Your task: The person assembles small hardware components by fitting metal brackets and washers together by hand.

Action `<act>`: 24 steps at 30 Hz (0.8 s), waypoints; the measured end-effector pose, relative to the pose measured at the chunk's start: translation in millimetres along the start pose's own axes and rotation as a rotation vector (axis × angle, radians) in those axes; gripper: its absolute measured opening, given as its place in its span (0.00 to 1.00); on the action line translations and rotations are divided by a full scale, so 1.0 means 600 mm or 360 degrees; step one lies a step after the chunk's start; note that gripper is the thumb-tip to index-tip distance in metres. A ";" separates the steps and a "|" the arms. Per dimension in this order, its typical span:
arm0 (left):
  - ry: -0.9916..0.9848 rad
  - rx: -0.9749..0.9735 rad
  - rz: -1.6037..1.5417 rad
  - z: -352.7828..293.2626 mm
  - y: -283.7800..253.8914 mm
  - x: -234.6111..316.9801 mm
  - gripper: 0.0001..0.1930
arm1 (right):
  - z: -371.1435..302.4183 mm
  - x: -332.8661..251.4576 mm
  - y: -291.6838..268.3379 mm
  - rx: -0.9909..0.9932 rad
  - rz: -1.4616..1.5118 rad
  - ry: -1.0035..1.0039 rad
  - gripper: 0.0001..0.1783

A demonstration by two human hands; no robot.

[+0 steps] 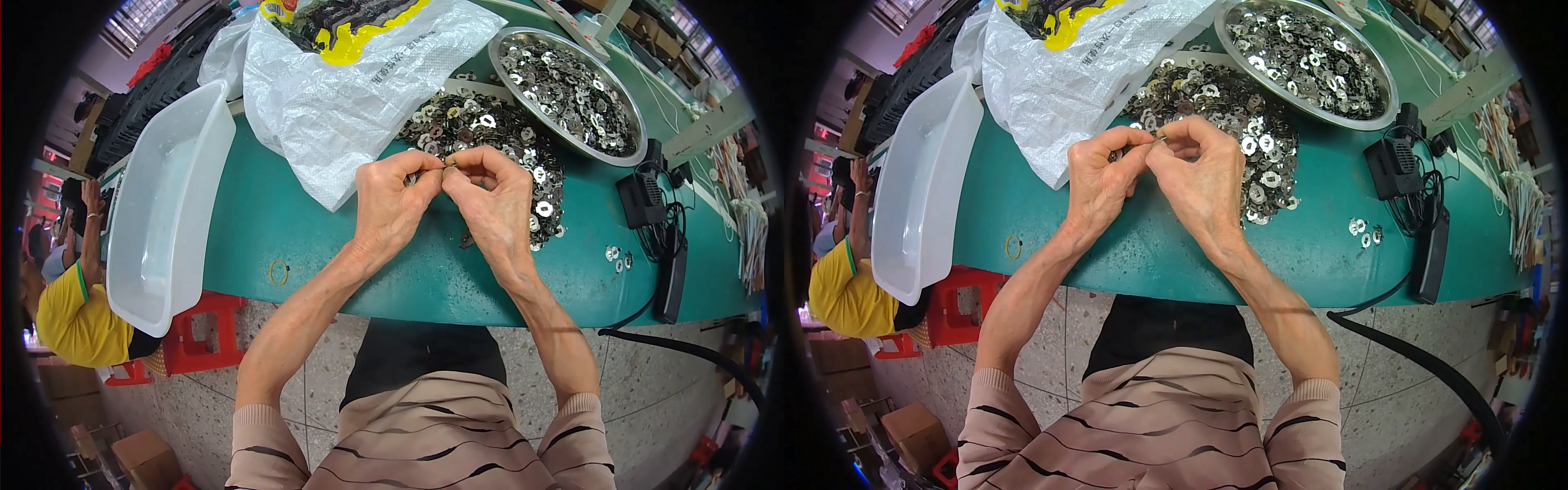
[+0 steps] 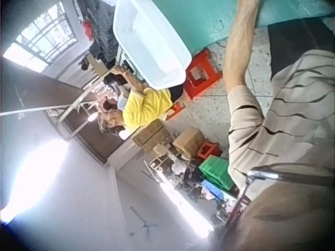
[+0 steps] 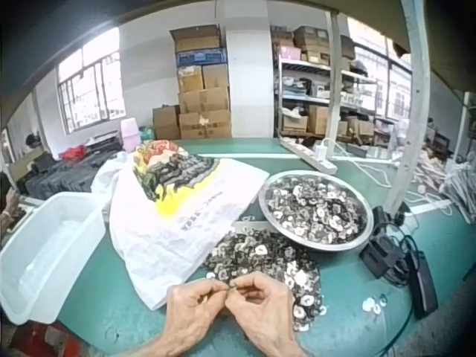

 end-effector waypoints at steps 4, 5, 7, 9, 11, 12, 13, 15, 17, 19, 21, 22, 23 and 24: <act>0.0122 0.0026 0.0037 -0.003 0.001 0.003 0.04 | 0.000 0.003 -0.001 0.0052 0.0089 0.0030 0.10; 0.0125 0.0027 0.0036 -0.005 0.001 0.005 0.04 | 0.000 0.002 -0.001 0.0052 0.0088 0.0026 0.10; 0.0169 0.0029 0.0062 -0.007 0.000 0.008 0.04 | 0.000 0.002 -0.002 0.0039 0.0142 0.0014 0.09; 0.0195 0.0022 0.0068 -0.008 0.000 0.007 0.04 | -0.002 -0.002 -0.002 0.0035 0.0083 -0.0018 0.09; 0.0217 0.0013 0.0078 -0.008 0.000 0.004 0.05 | -0.002 -0.003 -0.001 0.0029 0.0028 -0.0046 0.08; 0.0281 0.0040 0.0113 -0.006 0.002 0.003 0.05 | -0.002 -0.003 -0.002 0.0038 -0.0022 -0.0077 0.08; 0.0345 0.0066 0.0148 -0.005 0.004 0.003 0.04 | -0.002 -0.003 -0.003 0.0046 -0.0070 -0.0107 0.08; 0.0343 0.0086 0.0176 -0.003 0.006 0.005 0.04 | -0.003 -0.005 0.000 0.0066 -0.0120 -0.0104 0.07; 0.0341 0.0111 0.0197 -0.002 0.005 0.004 0.03 | -0.004 -0.005 0.003 0.0082 -0.0178 -0.0104 0.06; 0.0263 0.0085 0.0149 0.000 0.005 0.001 0.04 | -0.001 -0.002 0.003 0.0088 -0.0187 -0.0095 0.06; 0.0200 0.0062 0.0129 0.000 0.003 0.004 0.04 | -0.001 -0.007 0.003 0.0081 -0.0193 -0.0101 0.06; 0.0138 0.0035 0.0107 -0.001 0.001 0.004 0.04 | -0.001 -0.009 0.003 0.0078 -0.0200 -0.0106 0.07; 0.0139 0.0048 0.0107 -0.001 -0.001 0.003 0.04 | 0.000 -0.007 0.003 0.0068 -0.0202 -0.0112 0.07; 0.0197 0.0051 0.0104 -0.002 0.000 0.003 0.05 | 0.001 -0.003 0.002 0.0050 -0.0203 -0.0142 0.08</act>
Point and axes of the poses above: each hand's wrist, its own z-axis towards the middle knuckle, its own y-axis out of the palm, x = y × z, the point moved 2 cm from there along z, towards the middle knuckle, and after that the axes turned 2 degrees about -x, right-handed, at the moved point
